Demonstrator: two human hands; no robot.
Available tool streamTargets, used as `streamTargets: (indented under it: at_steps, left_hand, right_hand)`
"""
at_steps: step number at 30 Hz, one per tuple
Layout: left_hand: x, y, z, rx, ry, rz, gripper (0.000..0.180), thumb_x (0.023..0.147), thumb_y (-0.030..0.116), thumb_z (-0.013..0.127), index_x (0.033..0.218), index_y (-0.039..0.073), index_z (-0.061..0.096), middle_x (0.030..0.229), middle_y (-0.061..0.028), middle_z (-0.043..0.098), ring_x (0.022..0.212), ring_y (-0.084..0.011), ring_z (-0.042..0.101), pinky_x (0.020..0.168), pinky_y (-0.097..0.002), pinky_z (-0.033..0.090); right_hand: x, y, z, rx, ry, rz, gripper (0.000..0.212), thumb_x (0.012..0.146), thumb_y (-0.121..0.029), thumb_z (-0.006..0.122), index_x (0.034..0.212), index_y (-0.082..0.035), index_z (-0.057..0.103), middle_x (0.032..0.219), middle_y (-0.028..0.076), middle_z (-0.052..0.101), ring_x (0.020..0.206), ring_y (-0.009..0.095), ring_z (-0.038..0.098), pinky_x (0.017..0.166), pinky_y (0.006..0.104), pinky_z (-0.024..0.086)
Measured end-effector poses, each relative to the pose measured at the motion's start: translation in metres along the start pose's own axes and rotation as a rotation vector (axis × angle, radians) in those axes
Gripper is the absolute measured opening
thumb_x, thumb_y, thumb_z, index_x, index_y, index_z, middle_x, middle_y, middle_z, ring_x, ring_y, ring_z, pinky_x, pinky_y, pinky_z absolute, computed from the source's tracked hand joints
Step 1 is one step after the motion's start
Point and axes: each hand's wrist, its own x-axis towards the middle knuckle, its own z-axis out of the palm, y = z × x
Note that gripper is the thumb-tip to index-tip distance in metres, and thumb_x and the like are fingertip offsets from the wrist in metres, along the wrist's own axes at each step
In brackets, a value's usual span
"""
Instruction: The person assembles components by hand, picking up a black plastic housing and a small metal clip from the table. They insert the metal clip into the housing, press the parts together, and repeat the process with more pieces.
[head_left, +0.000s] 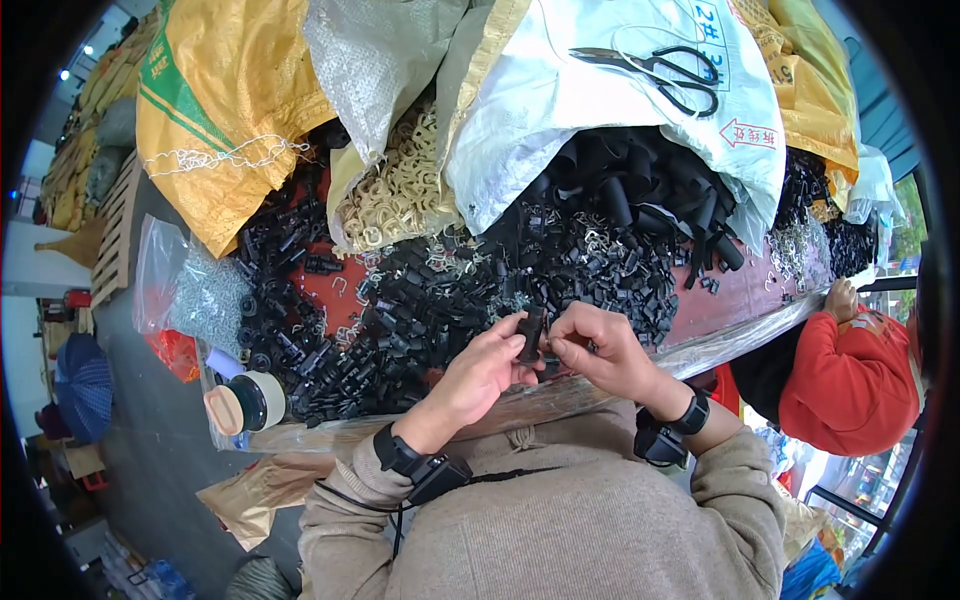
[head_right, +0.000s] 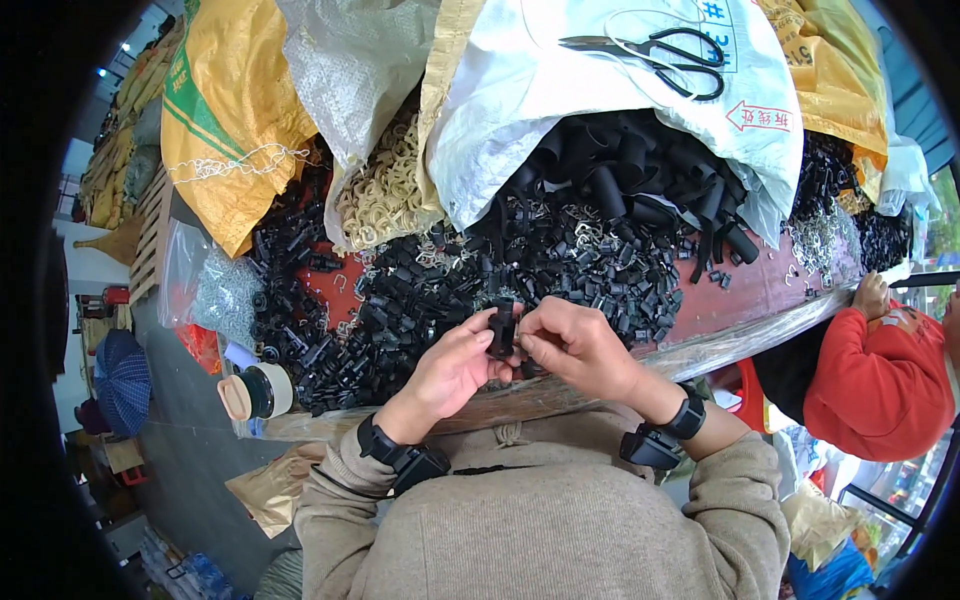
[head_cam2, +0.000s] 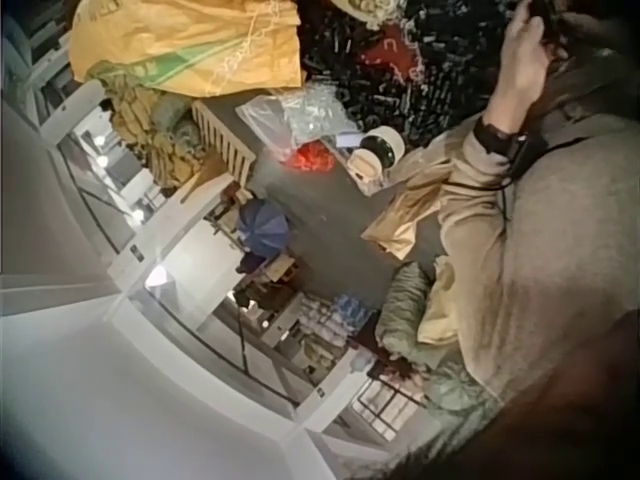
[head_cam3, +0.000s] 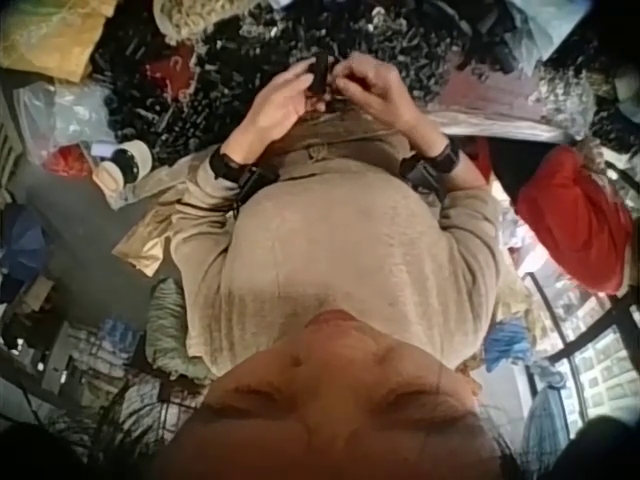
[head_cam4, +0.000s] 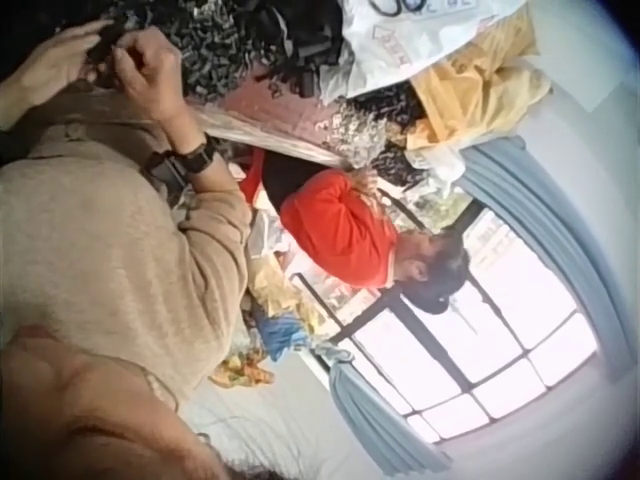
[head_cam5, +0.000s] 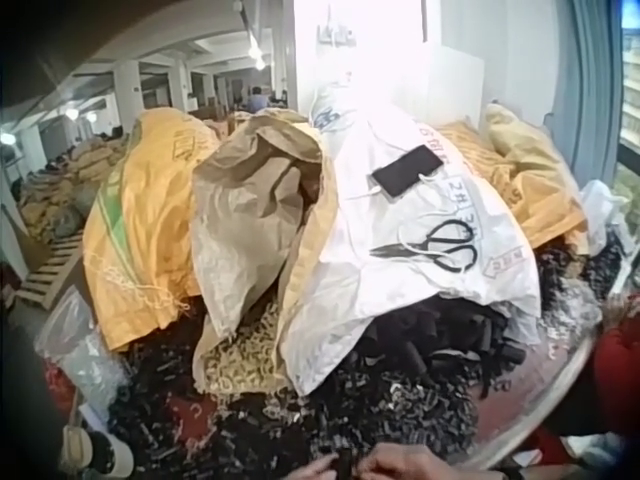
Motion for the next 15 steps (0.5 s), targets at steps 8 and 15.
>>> streamTargets:
  at_steps: [8, 15]
  left_hand:
    - [-0.013, -0.009, 0.010, 0.156, 0.050, -0.001, 0.042, 0.088, 0.023, 0.041, 0.123, 0.001, 0.034, 0.100, -0.0029, 0.050, 0.086, -0.0093, 0.049, 0.070, -0.0234, 0.042]
    - [-0.015, -0.014, 0.008, 0.334, 0.019, 0.012, 0.041, 0.087, 0.025, 0.044, 0.120, 0.001, 0.038, 0.101, -0.0027, 0.051, 0.087, -0.0086, 0.049, 0.071, -0.0228, 0.042]
  right_hand:
    - [-0.006, -0.015, 0.009, -0.508, 0.008, -0.385, 0.012, 0.065, -0.004, 0.061, 0.074, -0.005, 0.053, 0.064, 0.007, 0.046, 0.053, 0.022, 0.050, 0.046, 0.0292, 0.040]
    - [-0.009, -0.015, 0.011, -0.631, -0.034, -0.433, 0.012, 0.062, -0.006, 0.061, 0.068, -0.006, 0.051, 0.061, 0.005, 0.045, 0.050, 0.022, 0.049, 0.044, 0.0319, 0.039]
